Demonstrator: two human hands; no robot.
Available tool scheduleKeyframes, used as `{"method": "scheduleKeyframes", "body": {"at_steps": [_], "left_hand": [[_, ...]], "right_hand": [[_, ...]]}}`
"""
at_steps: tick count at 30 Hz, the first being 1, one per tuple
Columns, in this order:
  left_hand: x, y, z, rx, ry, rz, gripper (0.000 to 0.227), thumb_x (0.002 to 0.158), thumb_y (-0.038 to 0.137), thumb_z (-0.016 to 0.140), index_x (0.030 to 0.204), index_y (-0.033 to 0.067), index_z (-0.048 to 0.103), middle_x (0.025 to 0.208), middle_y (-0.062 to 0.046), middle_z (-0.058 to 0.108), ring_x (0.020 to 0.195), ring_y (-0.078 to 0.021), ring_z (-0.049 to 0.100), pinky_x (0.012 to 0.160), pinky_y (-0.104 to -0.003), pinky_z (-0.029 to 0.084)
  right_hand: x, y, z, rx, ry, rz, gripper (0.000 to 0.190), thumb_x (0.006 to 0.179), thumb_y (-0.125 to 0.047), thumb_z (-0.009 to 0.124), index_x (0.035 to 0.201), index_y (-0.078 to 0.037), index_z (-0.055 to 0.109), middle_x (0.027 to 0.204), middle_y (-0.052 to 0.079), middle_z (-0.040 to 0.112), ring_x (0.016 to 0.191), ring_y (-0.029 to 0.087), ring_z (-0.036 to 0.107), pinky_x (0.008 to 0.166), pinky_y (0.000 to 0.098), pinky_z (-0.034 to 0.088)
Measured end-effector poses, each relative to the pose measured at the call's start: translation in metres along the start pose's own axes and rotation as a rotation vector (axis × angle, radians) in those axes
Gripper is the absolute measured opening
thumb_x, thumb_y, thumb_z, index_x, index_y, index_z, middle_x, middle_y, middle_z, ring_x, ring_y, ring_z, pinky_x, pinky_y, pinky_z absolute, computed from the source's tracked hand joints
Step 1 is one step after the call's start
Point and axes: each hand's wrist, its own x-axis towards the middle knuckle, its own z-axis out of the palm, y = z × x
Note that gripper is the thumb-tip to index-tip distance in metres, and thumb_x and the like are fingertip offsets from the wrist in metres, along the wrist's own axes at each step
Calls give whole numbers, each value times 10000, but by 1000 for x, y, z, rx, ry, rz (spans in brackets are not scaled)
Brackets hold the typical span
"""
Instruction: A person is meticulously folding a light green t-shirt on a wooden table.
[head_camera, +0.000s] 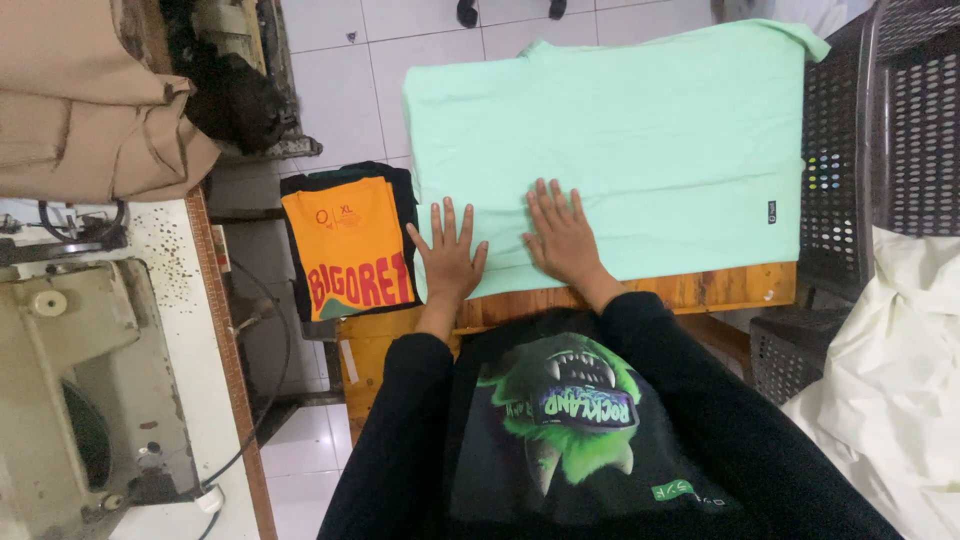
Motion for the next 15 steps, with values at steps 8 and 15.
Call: {"method": "scheduleKeyframes", "body": {"at_steps": [8, 15], "left_hand": [[-14, -7, 21, -53, 109, 42, 547, 882, 447, 365, 1366, 218, 251, 1430, -94, 185, 1321, -242, 158, 1035, -538, 52], [-20, -9, 27, -115, 183, 62, 454, 886, 357, 386, 1328, 263, 338, 1405, -52, 269, 1304, -238, 208, 1039, -490, 99]], "right_hand": [[-18, 28, 35, 60, -19, -73, 546, 867, -553, 233, 1367, -337, 193, 1457, 12, 105, 1341, 233, 58, 1026, 581, -15], [-69, 97, 24, 112, 36, 334, 538, 890, -481, 225, 1379, -255, 236, 1454, 108, 103, 1336, 300, 58, 1037, 557, 28]]}}
